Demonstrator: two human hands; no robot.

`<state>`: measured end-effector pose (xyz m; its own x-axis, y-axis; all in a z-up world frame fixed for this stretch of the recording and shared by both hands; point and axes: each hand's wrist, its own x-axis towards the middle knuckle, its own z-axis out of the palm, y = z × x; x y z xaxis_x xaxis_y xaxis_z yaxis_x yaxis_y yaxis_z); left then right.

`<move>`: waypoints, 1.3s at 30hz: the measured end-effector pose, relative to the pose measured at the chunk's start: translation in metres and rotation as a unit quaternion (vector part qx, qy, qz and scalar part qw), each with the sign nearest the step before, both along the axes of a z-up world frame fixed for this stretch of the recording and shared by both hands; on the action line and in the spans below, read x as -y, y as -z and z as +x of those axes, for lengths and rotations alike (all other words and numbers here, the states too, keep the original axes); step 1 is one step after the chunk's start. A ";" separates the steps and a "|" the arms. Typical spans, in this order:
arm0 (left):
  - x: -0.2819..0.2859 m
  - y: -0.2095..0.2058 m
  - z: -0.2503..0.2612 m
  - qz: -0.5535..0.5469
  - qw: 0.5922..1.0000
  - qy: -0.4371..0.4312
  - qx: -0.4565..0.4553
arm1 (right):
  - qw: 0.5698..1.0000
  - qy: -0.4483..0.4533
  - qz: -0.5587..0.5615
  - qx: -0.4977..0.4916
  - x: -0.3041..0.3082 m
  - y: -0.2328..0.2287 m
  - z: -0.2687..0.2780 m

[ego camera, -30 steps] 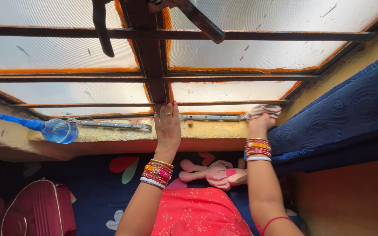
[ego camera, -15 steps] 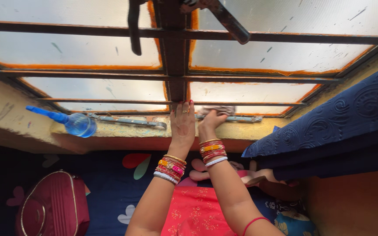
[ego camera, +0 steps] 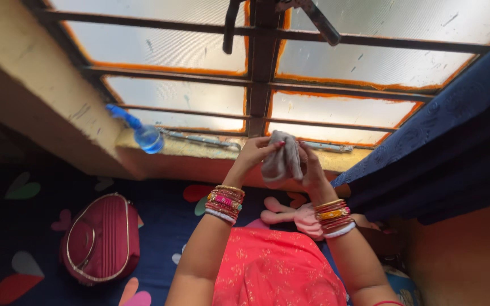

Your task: The person cleans a window with metal grilles using a spray bottle and a cloth. They spray the window and wipe the glass and frame repeatedly, focusing on different sections of the window.

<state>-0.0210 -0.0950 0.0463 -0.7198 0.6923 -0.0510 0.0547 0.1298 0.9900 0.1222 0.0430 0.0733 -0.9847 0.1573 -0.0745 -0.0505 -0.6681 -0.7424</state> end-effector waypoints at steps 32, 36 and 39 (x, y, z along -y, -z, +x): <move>-0.019 -0.566 -0.083 0.084 0.584 -0.240 -0.771 | 0.164 0.534 0.758 -0.336 -0.076 -0.555 -0.090; -0.022 -0.608 -0.110 0.059 0.548 -0.228 -0.803 | 0.063 0.517 0.814 -0.257 -0.060 -0.584 -0.115; -0.029 -0.621 -0.117 0.080 0.550 -0.156 -0.817 | 0.076 0.482 0.847 -0.212 -0.066 -0.600 -0.115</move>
